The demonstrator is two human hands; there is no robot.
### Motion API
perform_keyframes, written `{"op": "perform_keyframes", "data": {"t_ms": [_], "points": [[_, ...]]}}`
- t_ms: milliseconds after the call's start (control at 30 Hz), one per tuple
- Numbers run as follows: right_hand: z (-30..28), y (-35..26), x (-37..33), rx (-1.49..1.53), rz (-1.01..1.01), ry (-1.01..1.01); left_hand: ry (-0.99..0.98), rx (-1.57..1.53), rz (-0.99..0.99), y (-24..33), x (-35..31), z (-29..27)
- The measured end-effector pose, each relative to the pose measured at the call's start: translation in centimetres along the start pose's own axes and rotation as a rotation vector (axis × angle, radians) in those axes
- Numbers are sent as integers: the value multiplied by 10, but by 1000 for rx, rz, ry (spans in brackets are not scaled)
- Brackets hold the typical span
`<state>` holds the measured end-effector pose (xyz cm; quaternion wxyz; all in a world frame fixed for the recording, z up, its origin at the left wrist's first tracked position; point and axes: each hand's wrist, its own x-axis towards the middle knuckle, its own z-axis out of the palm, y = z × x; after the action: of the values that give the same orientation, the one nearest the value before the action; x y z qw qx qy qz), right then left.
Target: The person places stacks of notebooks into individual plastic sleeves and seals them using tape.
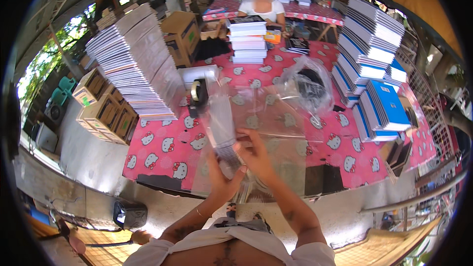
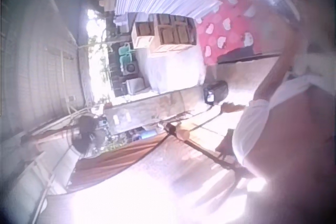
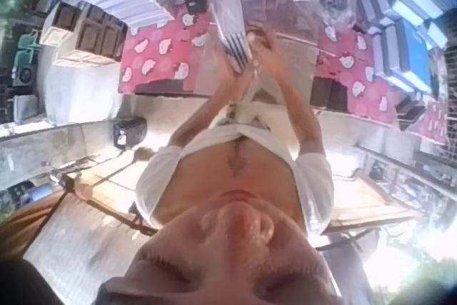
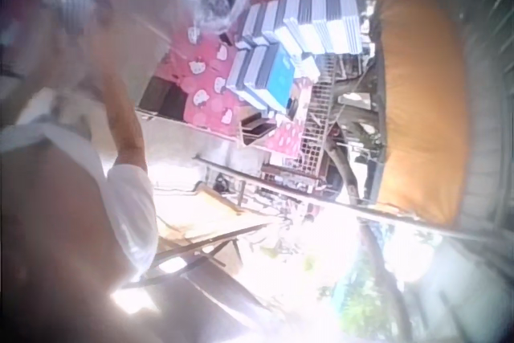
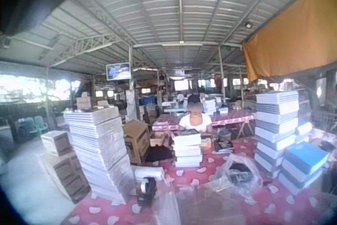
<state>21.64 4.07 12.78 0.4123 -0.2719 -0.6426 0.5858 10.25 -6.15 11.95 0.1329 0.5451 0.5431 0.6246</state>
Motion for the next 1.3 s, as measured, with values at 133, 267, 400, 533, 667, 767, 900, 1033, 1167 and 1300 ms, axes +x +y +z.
{"op": "perform_keyframes", "data": {"t_ms": [133,267,400,533,667,767,900,1033,1167,1300], "points": [[-23,51,84,365,62,-157,310,289,-165,-7,16,-25],[-59,135,124,375,173,-286,191,-146,-100,-42,56,-57],[-41,71,62,161,-58,-15,-116,-398,-158,-64,84,-96],[-83,73,7,150,-45,230,-434,-525,-539,-83,109,-64],[-39,-42,13,-224,-504,470,-325,-368,-166,-181,172,-65],[2,-137,30,-942,-618,317,17,53,-456,-285,220,-165],[13,-144,58,-1366,-408,-57,-220,-190,-942,-315,245,-128],[32,-152,72,-1301,-426,-42,-14,-104,-385,-332,219,-107],[54,-145,85,-1198,-459,-72,50,-191,-750,-330,191,-111],[64,-145,91,-1226,-343,-134,-108,1104,-142,-302,217,-113]]}}
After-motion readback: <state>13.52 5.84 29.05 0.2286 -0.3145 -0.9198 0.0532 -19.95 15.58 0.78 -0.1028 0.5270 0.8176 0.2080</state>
